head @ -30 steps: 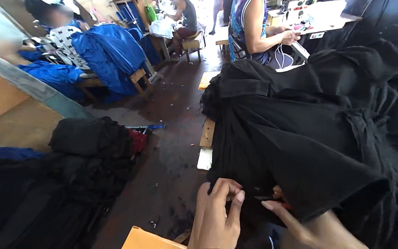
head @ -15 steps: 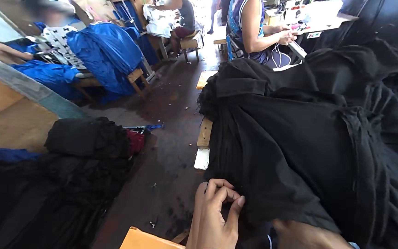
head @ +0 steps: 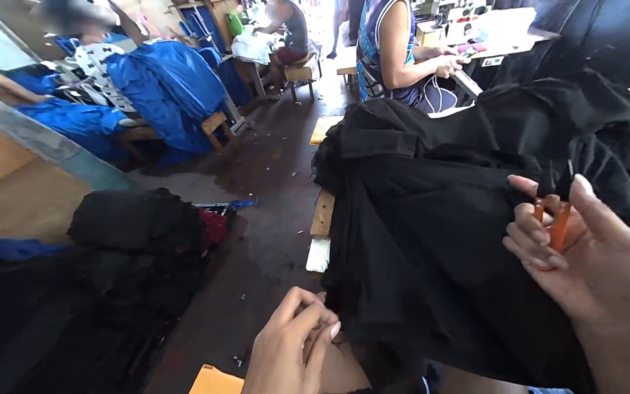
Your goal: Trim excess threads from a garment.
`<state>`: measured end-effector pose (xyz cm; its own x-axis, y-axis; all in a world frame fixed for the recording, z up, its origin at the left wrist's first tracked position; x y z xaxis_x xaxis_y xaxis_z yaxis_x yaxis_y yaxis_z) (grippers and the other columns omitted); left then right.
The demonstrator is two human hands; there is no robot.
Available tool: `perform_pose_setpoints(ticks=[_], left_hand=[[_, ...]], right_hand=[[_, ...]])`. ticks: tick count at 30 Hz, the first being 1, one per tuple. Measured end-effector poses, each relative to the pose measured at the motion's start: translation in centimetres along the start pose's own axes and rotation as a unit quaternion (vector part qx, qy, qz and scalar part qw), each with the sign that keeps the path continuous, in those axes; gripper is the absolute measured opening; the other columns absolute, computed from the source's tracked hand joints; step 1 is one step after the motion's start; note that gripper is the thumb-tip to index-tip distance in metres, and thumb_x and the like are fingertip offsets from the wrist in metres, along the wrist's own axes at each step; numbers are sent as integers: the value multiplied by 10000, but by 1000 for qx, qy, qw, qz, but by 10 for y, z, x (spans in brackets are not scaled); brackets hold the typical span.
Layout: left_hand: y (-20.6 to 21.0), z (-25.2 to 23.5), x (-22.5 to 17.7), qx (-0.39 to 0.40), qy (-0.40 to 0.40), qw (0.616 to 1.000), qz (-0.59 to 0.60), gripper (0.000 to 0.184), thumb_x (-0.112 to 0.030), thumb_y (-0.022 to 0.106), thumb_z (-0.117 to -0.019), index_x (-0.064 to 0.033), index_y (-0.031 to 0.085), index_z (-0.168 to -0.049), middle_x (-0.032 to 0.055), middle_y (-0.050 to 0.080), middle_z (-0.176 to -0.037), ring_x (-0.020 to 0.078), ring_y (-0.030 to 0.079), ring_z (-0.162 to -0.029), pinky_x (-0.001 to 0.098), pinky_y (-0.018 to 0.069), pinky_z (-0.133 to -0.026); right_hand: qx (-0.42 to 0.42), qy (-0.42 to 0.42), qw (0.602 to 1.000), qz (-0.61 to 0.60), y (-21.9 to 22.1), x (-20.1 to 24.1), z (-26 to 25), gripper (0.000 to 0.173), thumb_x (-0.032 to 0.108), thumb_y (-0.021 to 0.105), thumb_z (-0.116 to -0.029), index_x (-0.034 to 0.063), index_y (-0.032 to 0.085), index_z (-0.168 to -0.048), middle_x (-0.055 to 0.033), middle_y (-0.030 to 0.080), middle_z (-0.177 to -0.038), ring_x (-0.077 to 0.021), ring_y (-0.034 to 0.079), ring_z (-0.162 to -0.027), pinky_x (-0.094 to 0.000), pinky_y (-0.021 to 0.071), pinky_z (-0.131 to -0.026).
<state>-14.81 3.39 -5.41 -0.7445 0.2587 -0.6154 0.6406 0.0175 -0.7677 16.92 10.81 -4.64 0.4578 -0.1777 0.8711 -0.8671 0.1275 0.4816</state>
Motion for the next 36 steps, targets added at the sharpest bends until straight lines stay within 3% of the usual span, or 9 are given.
perform_pose_setpoints(ticks=[2, 4, 8, 12, 15, 19, 27, 31, 36], left_hand=[[3, -7, -12, -59, 32, 997, 47, 110, -122, 707, -926, -33, 762, -960, 119, 666, -1048, 85, 663, -810, 195, 569, -698], [18, -13, -15, -90, 41, 993, 67, 199, -188, 753, -901, -33, 757, -1025, 121, 664, -1074, 81, 671, -797, 190, 574, -664], [49, -21, -1, -110, 28, 992, 46, 206, -270, 745, -903, -86, 750, -995, 84, 671, -1079, 77, 666, -804, 202, 565, -652], [47, -21, 12, -140, 23, 975, 170, 119, -166, 690, -931, -59, 729, -894, 46, 678, -1014, 21, 669, -847, 147, 576, -699], [41, -20, 25, -151, 3, 956, 252, 106, -126, 672, -929, -35, 716, -896, 55, 684, -1023, 35, 672, -914, 158, 578, -738], [37, -18, 27, -161, -26, 938, 305, 108, -114, 680, -924, -21, 723, -890, 91, 659, -1090, 54, 672, -965, 157, 588, -741], [17, -15, 15, -180, -10, 929, 323, 121, -126, 681, -930, -16, 723, -903, 81, 624, -1116, 55, 664, -989, 163, 600, -772], [8, -15, 11, -202, 19, 937, 286, 127, -154, 698, -921, -39, 727, -876, 56, 621, -1089, 16, 635, -949, 129, 560, -771], [10, -17, 5, -203, 34, 943, 261, 145, -203, 713, -918, -71, 734, -863, 52, 623, -1083, 23, 627, -932, 125, 544, -744]], right_hand=[[9, -29, 997, 67, 7, 0, 6, 477, 367, 256, -1126, 128, 658, -1223, 90, 519, -651, 32, 396, -436, -99, 354, -416], [13, -71, 990, 122, 14, 1, 14, 419, 339, 365, -1109, 124, 725, -1092, 81, 509, -624, 15, 383, -430, -110, 340, -408], [84, -113, 972, 189, 44, -16, 39, 316, 430, 514, -1059, 230, 749, -994, 123, 522, -624, 44, 427, -491, -115, 367, -462], [200, -105, 941, 252, 68, -65, 57, 265, 337, 578, -1035, 141, 719, -926, 162, 511, -649, 120, 415, -552, -72, 331, -496], [245, -140, 893, 351, 69, -90, 64, 326, 368, 653, -990, 69, 689, -863, 64, 563, -661, 69, 467, -567, -107, 375, -503], [229, -229, 829, 456, 73, -94, 76, 391, 439, 657, -963, 67, 683, -847, -25, 602, -687, -55, 522, -576, -214, 427, -504], [226, -207, 860, 408, 80, -80, 74, 390, 430, 655, -970, 64, 672, -835, 20, 556, -669, 25, 463, -584, -140, 365, -512], [204, -215, 801, 521, 83, -49, 72, 392, 469, 627, -956, 107, 692, -820, 2, 617, -684, -65, 532, -574, -269, 420, -493], [220, -253, 739, 584, 99, -18, 70, 367, 468, 604, -946, 156, 681, -769, 44, 611, -670, -57, 529, -548, -276, 391, -463]])
Point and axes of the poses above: each hand's wrist, its own z-axis away from the middle knuckle, its own y-axis out of the palm, x = y × z, the point moved 9 cm from there along -z, towards the middle knuckle
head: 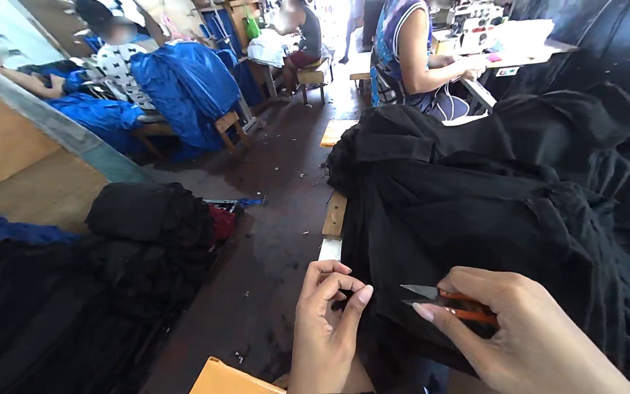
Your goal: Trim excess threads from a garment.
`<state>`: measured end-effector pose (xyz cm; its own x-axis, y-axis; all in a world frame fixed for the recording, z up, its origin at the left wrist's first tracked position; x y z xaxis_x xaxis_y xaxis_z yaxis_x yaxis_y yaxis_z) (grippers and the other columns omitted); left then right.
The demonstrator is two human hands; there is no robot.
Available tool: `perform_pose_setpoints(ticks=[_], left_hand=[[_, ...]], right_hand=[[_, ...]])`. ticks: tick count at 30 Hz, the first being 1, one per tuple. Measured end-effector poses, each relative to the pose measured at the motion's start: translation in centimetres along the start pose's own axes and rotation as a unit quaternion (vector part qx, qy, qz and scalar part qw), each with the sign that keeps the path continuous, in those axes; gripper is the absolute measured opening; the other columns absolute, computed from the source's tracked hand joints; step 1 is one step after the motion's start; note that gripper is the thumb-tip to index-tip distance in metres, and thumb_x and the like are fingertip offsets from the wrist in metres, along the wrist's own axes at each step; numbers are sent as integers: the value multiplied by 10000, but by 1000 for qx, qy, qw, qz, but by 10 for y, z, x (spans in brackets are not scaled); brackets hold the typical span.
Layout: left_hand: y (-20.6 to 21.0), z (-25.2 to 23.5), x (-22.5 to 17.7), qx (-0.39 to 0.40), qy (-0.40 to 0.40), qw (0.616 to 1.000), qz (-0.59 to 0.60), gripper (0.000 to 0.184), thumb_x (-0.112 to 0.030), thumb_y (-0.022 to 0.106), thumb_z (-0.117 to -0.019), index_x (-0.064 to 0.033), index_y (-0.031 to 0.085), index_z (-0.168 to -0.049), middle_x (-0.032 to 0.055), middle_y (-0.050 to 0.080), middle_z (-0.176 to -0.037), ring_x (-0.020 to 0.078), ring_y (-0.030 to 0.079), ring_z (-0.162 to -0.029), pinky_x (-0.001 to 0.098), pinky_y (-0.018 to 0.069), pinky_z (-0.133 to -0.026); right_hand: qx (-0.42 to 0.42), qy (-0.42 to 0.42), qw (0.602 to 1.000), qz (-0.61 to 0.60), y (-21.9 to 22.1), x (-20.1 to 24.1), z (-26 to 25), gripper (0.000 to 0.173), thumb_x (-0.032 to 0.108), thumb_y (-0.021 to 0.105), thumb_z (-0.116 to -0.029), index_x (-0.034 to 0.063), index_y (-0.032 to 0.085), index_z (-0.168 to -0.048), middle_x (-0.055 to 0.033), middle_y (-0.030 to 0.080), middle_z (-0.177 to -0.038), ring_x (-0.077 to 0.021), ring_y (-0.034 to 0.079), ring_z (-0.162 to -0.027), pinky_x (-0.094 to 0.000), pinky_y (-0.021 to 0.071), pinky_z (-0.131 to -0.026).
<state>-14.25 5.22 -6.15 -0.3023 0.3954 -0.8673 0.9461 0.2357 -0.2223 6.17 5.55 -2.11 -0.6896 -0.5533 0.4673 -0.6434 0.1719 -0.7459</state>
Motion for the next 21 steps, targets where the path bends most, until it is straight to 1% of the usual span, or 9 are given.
perform_pose_setpoints(ticks=[3, 8, 10, 13, 15, 17, 19, 20, 21], left_hand=[[4, -1, -4, 5, 5, 1000, -12, 142, -206, 714, -915, -80, 737, -856, 52, 623, -1093, 20, 624, -934, 122, 539, -742], [6, -3, -7, 8, 16, 1000, -24, 150, -225, 712, -916, -94, 736, -846, 50, 612, -1104, 11, 613, -949, 116, 529, -746], [7, -4, -5, 8, 16, 999, -32, 148, -216, 700, -920, -87, 731, -855, 54, 603, -1102, 7, 604, -935, 111, 518, -737], [1, -6, -5, 16, 16, 1000, -11, 157, -214, 688, -932, -74, 723, -871, 38, 603, -1082, -9, 598, -913, 101, 515, -715], [-5, -6, -9, 76, 41, 996, 38, 221, -272, 664, -976, -82, 705, -872, 1, 616, -1050, -16, 593, -923, 118, 514, -736], [-5, 1, -18, 213, 83, 968, 108, 380, -365, 567, -1042, -67, 664, -826, 3, 647, -1006, 4, 614, -940, 153, 530, -799], [-8, 9, -23, 324, 114, 927, 151, 529, -410, 448, -1079, -35, 627, -752, 49, 676, -959, 59, 637, -939, 196, 528, -826], [-13, 10, -20, 335, 113, 924, 148, 542, -413, 432, -1082, -34, 622, -744, 51, 681, -943, 62, 643, -933, 195, 529, -822], [-19, 9, -13, 318, 99, 935, 126, 519, -410, 452, -1076, -41, 627, -754, 35, 682, -938, 47, 644, -931, 184, 530, -818]], right_hand=[[5, -46, 998, 39, 11, 14, -11, 361, 461, 595, -904, 157, 653, -718, 41, 591, -643, -86, 540, -526, -297, 399, -438], [29, -79, 994, 67, 33, 28, -24, 332, 401, 629, -875, 128, 653, -687, 5, 598, -621, -138, 581, -515, -338, 428, -431], [18, -92, 991, 98, 40, 24, -25, 344, 359, 623, -873, 129, 604, -617, 0, 545, -559, -155, 561, -472, -344, 399, -401], [-27, -51, 994, 89, 36, -1, -20, 363, 352, 606, -895, 132, 589, -607, 13, 520, -538, -140, 537, -460, -343, 403, -400], [-77, 9, 996, 32, 27, -19, -13, 384, 419, 567, -952, 151, 634, -686, 58, 525, -575, -68, 501, -492, -281, 393, -437], [-85, 51, 993, -60, 28, -26, 0, 404, 495, 580, -973, 142, 669, -797, 67, 554, -633, -10, 495, -543, -213, 408, -476], [-56, 46, 989, -128, 41, -13, 15, 405, 460, 682, -949, 56, 696, -924, -39, 646, -732, -74, 571, -611, -250, 474, -531], [-33, 35, 990, -130, 49, -4, 21, 393, 415, 742, -923, 32, 701, -1002, -89, 697, -813, -123, 631, -659, -292, 525, -565], [-17, 21, 993, -117, 59, 2, 27, 361, 351, 777, -898, 28, 702, -1040, -115, 724, -874, -162, 674, -684, -323, 552, -568]])
Point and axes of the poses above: each hand's wrist, its own z-axis away from the middle knuckle, its own y-axis out of the palm, x = y × z, the point moved 9 cm from there along -z, towards the middle knuckle
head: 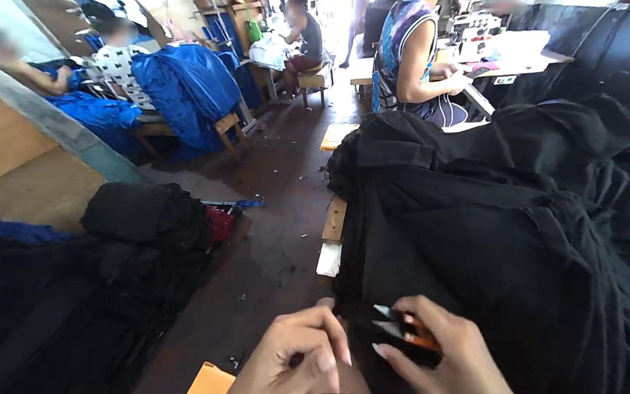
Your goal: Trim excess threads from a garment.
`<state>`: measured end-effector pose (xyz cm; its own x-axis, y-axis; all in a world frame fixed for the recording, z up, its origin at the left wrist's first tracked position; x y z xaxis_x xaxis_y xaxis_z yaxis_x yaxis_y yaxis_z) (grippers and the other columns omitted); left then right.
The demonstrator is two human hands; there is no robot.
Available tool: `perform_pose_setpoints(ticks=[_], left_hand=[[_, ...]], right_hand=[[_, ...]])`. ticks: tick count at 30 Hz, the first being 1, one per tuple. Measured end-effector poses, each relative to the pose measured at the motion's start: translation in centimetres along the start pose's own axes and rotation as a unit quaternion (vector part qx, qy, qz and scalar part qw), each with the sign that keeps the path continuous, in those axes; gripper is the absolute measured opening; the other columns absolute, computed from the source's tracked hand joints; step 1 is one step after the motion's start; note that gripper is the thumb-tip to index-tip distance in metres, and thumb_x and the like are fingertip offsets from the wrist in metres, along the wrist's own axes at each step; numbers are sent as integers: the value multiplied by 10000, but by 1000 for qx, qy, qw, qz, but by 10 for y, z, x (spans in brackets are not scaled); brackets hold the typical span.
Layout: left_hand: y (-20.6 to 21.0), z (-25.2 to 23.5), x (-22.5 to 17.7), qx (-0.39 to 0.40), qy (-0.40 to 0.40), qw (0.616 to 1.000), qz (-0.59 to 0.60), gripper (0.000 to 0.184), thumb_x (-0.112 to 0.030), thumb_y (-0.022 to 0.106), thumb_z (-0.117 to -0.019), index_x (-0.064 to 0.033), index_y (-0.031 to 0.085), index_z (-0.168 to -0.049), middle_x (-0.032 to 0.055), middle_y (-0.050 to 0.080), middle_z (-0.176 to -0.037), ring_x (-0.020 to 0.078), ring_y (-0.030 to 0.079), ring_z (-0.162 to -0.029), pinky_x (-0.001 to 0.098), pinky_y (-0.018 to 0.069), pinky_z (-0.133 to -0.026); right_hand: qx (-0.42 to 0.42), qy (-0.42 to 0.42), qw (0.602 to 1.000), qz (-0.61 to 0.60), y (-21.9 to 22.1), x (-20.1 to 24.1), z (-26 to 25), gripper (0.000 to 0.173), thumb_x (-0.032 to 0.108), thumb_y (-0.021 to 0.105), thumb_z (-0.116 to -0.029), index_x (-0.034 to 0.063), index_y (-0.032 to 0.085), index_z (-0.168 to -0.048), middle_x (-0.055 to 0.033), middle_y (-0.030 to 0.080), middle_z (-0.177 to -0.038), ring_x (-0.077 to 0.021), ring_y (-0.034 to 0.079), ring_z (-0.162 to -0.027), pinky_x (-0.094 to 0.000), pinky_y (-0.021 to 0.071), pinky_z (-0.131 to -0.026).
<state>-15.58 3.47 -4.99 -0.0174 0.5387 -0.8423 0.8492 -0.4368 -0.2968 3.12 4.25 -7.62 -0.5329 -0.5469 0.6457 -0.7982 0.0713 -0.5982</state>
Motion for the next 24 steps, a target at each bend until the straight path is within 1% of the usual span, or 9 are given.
perform_pose_setpoints(ticks=[3, 6, 8, 10, 13, 17, 20, 22, 24], left_hand=[[-21, 15, 28, -130, -86, 980, -120, 307, -395, 695, -956, -96, 696, -886, -14, 674, -973, 6, 642, -896, 165, 556, -758], [-5, 9, 41, -180, -124, 959, -179, 482, -414, 841, -803, -50, 674, -1072, 46, 657, -1066, 47, 643, -916, 201, 561, -741], [21, -5, 41, -194, -106, 959, -178, 574, -354, 876, -772, -11, 646, -1172, 102, 652, -1132, 85, 652, -940, 227, 567, -742], [44, -20, 38, -210, -75, 958, -178, 553, -268, 871, -790, 0, 640, -1214, 136, 643, -1182, 92, 654, -995, 212, 568, -791], [65, -35, 34, -229, -27, 959, -162, 323, -45, 707, -849, 23, 703, -1165, 158, 666, -1161, 148, 634, -1094, 236, 534, -934], [57, -34, 37, -230, -17, 965, -126, 273, -121, 541, -1034, -9, 684, -1238, 31, 749, -1026, 76, 671, -995, 338, 485, -1015], [44, -29, 45, -221, -49, 961, -161, 268, -198, 513, -1062, -46, 508, -1282, -59, 682, -874, -5, 612, -867, 395, 371, -1040], [42, -28, 49, -228, -43, 947, -220, 266, -219, 531, -1046, -50, 502, -1250, -67, 671, -827, -13, 600, -823, 431, 324, -1051], [42, -24, 54, -248, -38, 923, -291, 245, -250, 571, -1015, -88, 540, -1196, -73, 675, -861, -3, 601, -866, 430, 312, -1039]], right_hand=[[-10, -29, 999, -20, 9, -2, 6, 103, 74, 695, -844, 22, 717, -931, -108, 681, -807, -149, 635, -649, -265, 513, -548], [-13, -4, 989, -148, -12, -1, -5, 66, 22, 663, -885, -35, 688, -908, -107, 636, -848, -59, 595, -783, -144, 494, -697], [-6, 9, 978, -210, -24, -1, -10, 67, 33, 649, -921, -32, 639, -931, -107, 641, -989, -36, 607, -877, -136, 509, -740], [-8, 32, 966, -255, -34, -6, -14, 72, 57, 617, -963, -1, 638, -999, -54, 671, -1069, 26, 601, -797, -120, 507, -646], [-52, 99, 954, -279, -46, -30, -14, 51, 127, 594, -991, 149, 636, -1011, 147, 612, -813, 101, 493, -566, -84, 419, -470], [-135, 113, 969, -171, -58, -54, -14, 53, 156, 614, -959, 147, 643, -915, 147, 547, -670, 106, 464, -557, -55, 371, -501], [-158, 74, 984, 39, -43, -47, -12, 107, 148, 617, -908, 70, 690, -919, 41, 625, -687, 46, 536, -581, -106, 445, -536], [-190, 39, 969, 154, -33, -41, -11, 126, 121, 591, -835, 63, 692, -881, -27, 656, -668, -76, 605, -548, -224, 484, -490], [-210, 11, 959, 189, -30, -36, -10, 117, 117, 600, -844, 44, 688, -868, -72, 675, -714, -124, 626, -563, -246, 497, -489]])
Point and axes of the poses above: each hand's wrist, its own z-axis away from the middle knuckle, its own y-axis out of the palm, x = y × z, the point moved 9 cm from there along -z, towards the middle knuckle
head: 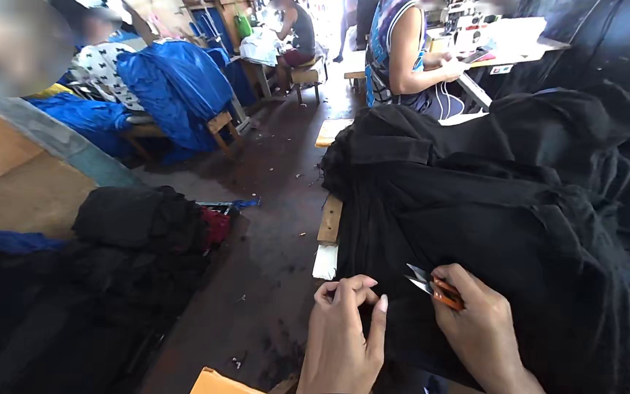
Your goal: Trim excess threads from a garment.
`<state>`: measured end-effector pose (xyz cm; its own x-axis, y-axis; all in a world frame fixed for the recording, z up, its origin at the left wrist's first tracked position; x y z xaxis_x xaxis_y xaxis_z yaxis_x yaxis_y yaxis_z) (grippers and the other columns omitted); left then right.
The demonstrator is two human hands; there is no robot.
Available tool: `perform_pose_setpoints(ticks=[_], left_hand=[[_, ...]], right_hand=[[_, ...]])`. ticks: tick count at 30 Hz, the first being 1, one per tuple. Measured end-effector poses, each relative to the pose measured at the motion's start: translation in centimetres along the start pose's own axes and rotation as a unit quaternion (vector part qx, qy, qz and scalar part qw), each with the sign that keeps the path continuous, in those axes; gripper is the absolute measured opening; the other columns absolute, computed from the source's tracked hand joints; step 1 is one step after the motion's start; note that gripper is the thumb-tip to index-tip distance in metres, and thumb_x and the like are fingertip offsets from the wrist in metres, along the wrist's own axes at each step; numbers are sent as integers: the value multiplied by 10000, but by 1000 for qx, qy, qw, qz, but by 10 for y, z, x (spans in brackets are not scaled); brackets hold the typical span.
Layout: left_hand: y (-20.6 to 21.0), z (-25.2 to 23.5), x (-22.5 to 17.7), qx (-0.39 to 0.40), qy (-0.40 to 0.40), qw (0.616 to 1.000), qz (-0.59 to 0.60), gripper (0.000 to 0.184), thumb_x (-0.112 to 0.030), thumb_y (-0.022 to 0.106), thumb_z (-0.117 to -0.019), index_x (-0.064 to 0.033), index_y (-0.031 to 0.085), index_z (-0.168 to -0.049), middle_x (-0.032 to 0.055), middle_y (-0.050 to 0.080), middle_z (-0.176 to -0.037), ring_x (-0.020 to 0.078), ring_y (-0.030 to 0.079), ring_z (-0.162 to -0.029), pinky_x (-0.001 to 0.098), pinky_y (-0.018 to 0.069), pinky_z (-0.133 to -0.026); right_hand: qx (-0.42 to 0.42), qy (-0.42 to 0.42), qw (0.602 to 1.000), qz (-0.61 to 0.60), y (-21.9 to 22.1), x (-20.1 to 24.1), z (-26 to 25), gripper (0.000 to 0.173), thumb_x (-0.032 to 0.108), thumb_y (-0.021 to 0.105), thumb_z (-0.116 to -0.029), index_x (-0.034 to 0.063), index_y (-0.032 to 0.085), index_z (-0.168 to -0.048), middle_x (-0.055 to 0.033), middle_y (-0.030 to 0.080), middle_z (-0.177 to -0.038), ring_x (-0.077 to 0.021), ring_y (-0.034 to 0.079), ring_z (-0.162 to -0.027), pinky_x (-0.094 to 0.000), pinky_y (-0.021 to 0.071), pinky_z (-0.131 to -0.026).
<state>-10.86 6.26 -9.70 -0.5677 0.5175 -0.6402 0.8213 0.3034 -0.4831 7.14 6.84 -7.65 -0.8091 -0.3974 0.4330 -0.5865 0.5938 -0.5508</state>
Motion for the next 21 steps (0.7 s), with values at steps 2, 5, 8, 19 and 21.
perform_pose_setpoints(ticks=[2, 5, 8, 19, 21], left_hand=[[-2, 3, 2, -28, 1, 998, -56, 189, -286, 605, -993, -136, 579, -1105, -35, 648, -950, 69, 571, -946, 393, 332, -947], [-9, 4, -7, -53, -29, 994, -91, 89, -200, 663, -927, -136, 705, -973, 36, 605, -988, 67, 564, -879, 185, 458, -760], [-4, 0, -16, -5, -62, 997, -44, 181, -33, 653, -869, -47, 742, -1026, 103, 622, -1033, 24, 584, -751, 115, 493, -644], [1, -7, -29, 110, -72, 991, -24, 283, -44, 614, -956, -114, 744, -1198, 153, 630, -1248, 136, 702, -914, 243, 602, -756], [5, -8, -25, 78, -47, 994, -58, 220, -111, 644, -952, -151, 786, -1116, 132, 648, -1212, 111, 686, -839, 226, 585, -715]], right_hand=[[-14, -15, 1000, 5, -1, 2, 0, 117, 119, 605, -854, 31, 682, -853, -96, 671, -763, -134, 621, -581, -235, 489, -491], [-25, -16, 1000, 6, -3, 1, 0, 124, 142, 606, -866, 44, 671, -828, -82, 613, -774, -118, 576, -603, -205, 458, -501], [-10, 10, 1000, -20, -9, -1, -3, 143, 188, 646, -851, 54, 696, -842, -63, 615, -791, -73, 578, -649, -166, 464, -549], [172, 150, 885, -405, 13, -6, -2, 302, 345, 542, -1047, 111, 711, -957, 147, 567, -673, 94, 488, -567, -88, 401, -508], [142, 148, 911, -358, 13, -16, -1, 300, 349, 544, -1044, 128, 701, -916, 141, 552, -652, 82, 489, -559, -92, 397, -502]])
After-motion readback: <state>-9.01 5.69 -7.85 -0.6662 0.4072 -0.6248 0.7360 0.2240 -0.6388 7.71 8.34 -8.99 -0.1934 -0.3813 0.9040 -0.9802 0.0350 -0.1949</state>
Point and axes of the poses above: each hand's wrist, its own z-axis away from the middle knuckle, its own y-axis out of the palm, x = y × z, the point moved 9 cm from there along -z, towards the middle knuckle
